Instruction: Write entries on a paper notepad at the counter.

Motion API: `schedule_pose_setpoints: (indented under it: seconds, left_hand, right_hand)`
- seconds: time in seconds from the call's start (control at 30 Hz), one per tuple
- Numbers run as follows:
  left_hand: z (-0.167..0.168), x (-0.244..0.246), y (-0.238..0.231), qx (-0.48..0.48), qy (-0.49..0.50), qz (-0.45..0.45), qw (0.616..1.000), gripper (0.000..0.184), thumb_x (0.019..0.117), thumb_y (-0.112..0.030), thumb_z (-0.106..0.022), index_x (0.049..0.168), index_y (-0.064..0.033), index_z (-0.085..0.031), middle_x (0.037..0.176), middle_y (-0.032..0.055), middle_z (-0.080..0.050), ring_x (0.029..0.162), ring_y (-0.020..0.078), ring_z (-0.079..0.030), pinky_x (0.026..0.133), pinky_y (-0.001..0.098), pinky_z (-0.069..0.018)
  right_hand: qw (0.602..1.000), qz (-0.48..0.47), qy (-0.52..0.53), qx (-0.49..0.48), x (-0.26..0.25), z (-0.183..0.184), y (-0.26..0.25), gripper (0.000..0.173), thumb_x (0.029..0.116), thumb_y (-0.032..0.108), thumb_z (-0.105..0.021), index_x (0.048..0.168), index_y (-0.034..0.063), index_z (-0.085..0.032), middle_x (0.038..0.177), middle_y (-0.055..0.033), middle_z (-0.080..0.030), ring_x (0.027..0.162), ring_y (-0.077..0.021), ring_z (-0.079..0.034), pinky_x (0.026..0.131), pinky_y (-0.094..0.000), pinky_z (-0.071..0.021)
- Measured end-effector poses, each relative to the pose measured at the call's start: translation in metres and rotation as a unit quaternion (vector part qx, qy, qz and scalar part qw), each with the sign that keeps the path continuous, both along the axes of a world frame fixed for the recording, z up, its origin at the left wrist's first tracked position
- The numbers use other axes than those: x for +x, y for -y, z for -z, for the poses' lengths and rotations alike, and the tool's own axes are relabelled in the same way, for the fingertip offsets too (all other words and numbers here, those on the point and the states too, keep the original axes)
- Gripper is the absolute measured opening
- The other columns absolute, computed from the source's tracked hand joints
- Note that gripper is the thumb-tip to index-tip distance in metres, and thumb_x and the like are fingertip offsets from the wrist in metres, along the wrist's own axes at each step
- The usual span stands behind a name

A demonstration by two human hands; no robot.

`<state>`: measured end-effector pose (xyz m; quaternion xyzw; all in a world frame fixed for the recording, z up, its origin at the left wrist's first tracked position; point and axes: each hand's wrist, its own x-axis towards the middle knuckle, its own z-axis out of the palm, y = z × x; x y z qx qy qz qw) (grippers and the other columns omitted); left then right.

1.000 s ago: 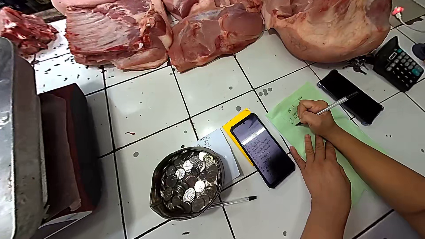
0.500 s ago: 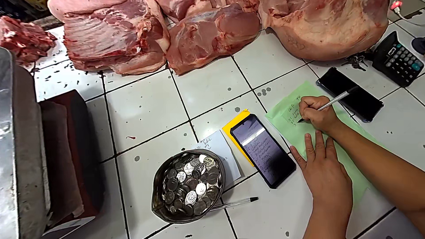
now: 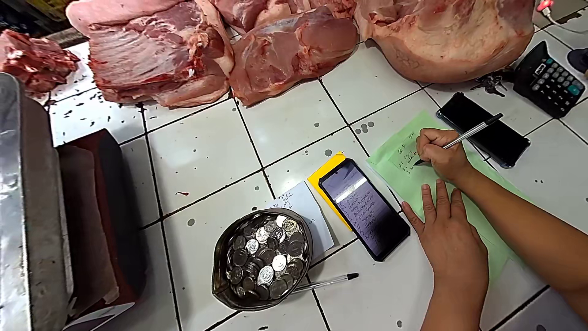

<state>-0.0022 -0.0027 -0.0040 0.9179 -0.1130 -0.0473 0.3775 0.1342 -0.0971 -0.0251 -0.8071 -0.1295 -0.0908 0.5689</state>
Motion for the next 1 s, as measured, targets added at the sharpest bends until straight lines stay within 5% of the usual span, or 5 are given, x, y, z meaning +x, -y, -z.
schedule_pose_setpoints:
  seconds: [1.0]
  left_hand:
    - [-0.001,0.0,0.0,0.006,0.001,0.001,1.0,0.048,0.0892,-0.007,-0.061,0.137,-0.0133,-0.067,0.153,0.0028,-0.054,0.145,0.034,-0.045,0.116,0.0731,-0.0144]
  right_hand:
    - [1.0,0.024,0.011,-0.016,0.003,0.001,0.006,0.026,0.0791,0.0,-0.046,0.06,0.0171,-0.041,0.051,0.0104,-0.04,0.044,0.0038,-0.035,0.043,-0.014,-0.0265]
